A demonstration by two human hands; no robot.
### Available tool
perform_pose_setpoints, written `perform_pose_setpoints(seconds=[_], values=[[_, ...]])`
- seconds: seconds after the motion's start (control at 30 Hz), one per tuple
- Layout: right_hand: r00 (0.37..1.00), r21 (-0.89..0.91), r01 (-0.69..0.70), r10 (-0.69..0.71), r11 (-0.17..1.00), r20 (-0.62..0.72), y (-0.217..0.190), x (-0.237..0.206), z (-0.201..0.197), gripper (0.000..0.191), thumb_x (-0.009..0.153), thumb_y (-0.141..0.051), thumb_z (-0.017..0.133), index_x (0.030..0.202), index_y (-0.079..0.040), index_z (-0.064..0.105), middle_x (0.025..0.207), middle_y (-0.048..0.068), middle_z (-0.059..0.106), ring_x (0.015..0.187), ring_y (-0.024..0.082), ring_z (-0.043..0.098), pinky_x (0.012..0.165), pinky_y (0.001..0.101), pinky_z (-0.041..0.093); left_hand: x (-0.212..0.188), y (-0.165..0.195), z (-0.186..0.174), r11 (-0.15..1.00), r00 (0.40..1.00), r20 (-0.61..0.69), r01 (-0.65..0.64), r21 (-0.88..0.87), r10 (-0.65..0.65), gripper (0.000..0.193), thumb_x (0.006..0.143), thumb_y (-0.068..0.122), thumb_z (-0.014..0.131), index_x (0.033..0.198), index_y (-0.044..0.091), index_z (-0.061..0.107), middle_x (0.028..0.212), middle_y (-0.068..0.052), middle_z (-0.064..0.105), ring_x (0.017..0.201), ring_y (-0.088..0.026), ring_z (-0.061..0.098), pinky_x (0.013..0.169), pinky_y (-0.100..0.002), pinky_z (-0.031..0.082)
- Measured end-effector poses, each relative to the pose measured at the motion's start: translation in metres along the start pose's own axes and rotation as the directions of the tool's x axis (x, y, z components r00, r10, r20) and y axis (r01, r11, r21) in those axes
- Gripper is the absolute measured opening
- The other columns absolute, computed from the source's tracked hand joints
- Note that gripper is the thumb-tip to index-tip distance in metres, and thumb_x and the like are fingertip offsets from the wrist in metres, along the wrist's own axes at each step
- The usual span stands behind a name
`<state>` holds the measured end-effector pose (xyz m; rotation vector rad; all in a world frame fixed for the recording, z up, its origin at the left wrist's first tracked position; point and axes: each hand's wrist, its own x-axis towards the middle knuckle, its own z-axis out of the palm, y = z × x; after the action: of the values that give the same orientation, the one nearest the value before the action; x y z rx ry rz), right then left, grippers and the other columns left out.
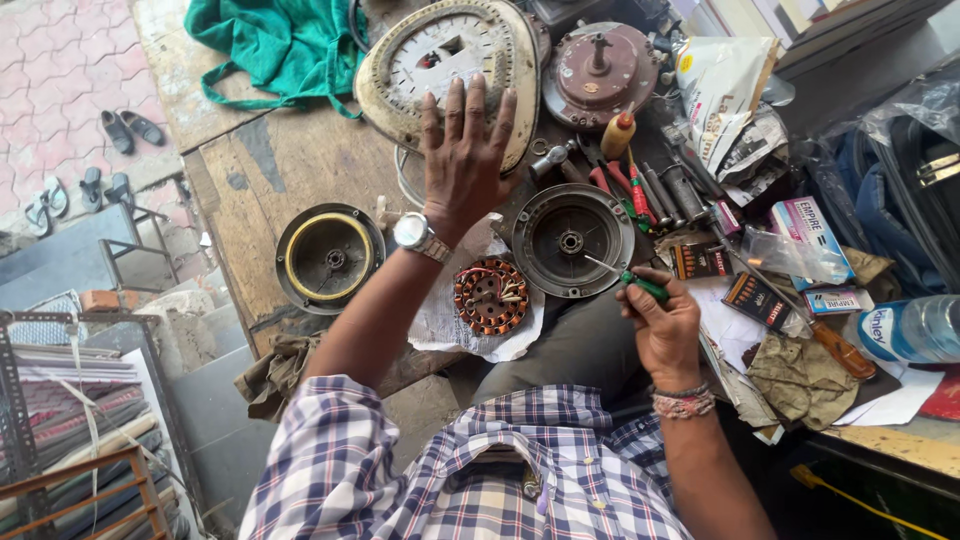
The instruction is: The person uses a screwdriver to remove screws from the base of a small appliance, then flips it to access the interior and continues unscrewing components. The person handles the appliance body and a screwdriver while working on a cluttered workbench.
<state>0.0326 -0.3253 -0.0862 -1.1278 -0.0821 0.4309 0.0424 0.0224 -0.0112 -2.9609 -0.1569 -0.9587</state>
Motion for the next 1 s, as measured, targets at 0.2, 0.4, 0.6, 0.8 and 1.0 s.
perform_pose_setpoints(seconds=[0.2, 0.4, 0.6, 0.8, 1.0], values=[[0.996, 0.087, -0.073, 0.077, 0.994, -0.047, 0.025, -0.016, -0.018, 0.021, 0.094, -0.004, 0.073, 0.115, -0.001, 0.070, 0.096, 0.011, 0.074, 0.085, 0.018, 0.071, 0.070, 0.0272, 0.056, 0.017, -0.039, 0.020, 0.997, 0.984, -0.172, -0.026, 0.072, 0.038, 0.064, 0.086, 0.051, 0.083, 0.138, 0.020, 0.063, 0.141, -0.024, 0.053, 0.125, -0.040, 0.056, 0.109, -0.069, 0.031], [0.997, 0.109, -0.022, 0.030, 0.994, -0.071, 0.020, -0.023, -0.014, 0.020, 0.097, -0.007, 0.073, 0.115, -0.001, 0.069, 0.101, 0.011, 0.073, 0.087, 0.018, 0.071, 0.071, 0.0280, 0.056, 0.007, -0.123, 0.019, 0.844, 0.845, -0.194, 0.424, -0.327, -0.499, 0.063, 0.081, 0.047, 0.091, 0.131, 0.017, 0.069, 0.129, -0.013, 0.064, 0.119, -0.031, 0.059, 0.102, -0.045, 0.048], [0.991, -0.097, 0.111, -0.102, 0.989, 0.091, -0.003, 0.008, 0.044, 0.024, 0.109, -0.023, 0.051, 0.112, -0.001, 0.061, 0.115, 0.017, 0.072, 0.100, 0.024, 0.073, 0.085, 0.0373, 0.062, -0.019, -0.141, 0.023, 0.686, 0.752, -0.126, 0.503, -0.525, -0.647, 0.060, 0.086, 0.042, 0.090, 0.133, 0.014, 0.067, 0.126, -0.013, 0.065, 0.120, -0.029, 0.057, 0.102, -0.045, 0.049], [0.963, -0.015, -0.254, 0.255, 0.967, 0.092, 0.001, 0.123, 0.152, 0.031, 0.098, -0.011, 0.053, 0.127, -0.004, 0.062, 0.107, 0.010, 0.078, 0.067, 0.010, 0.057, 0.058, 0.0288, 0.054, -0.017, -0.137, 0.022, 0.752, 0.794, -0.033, 0.559, -0.349, -0.607, 0.064, 0.100, 0.048, 0.071, 0.151, 0.013, 0.054, 0.140, -0.024, 0.056, 0.130, -0.039, 0.052, 0.109, -0.050, 0.045], [0.936, -0.364, -0.297, 0.345, 0.883, 0.074, 0.015, 0.169, 0.203, 0.045, 0.092, -0.017, 0.074, 0.133, -0.004, 0.060, 0.075, 0.001, 0.060, 0.051, 0.006, 0.051, 0.041, 0.0243, 0.046, -0.030, -0.128, 0.025, 0.699, 0.746, -0.069, 0.583, -0.414, -0.662, 0.060, 0.102, 0.050, 0.061, 0.149, 0.012, 0.057, 0.148, -0.022, 0.057, 0.136, -0.036, 0.056, 0.111, -0.046, 0.049]])
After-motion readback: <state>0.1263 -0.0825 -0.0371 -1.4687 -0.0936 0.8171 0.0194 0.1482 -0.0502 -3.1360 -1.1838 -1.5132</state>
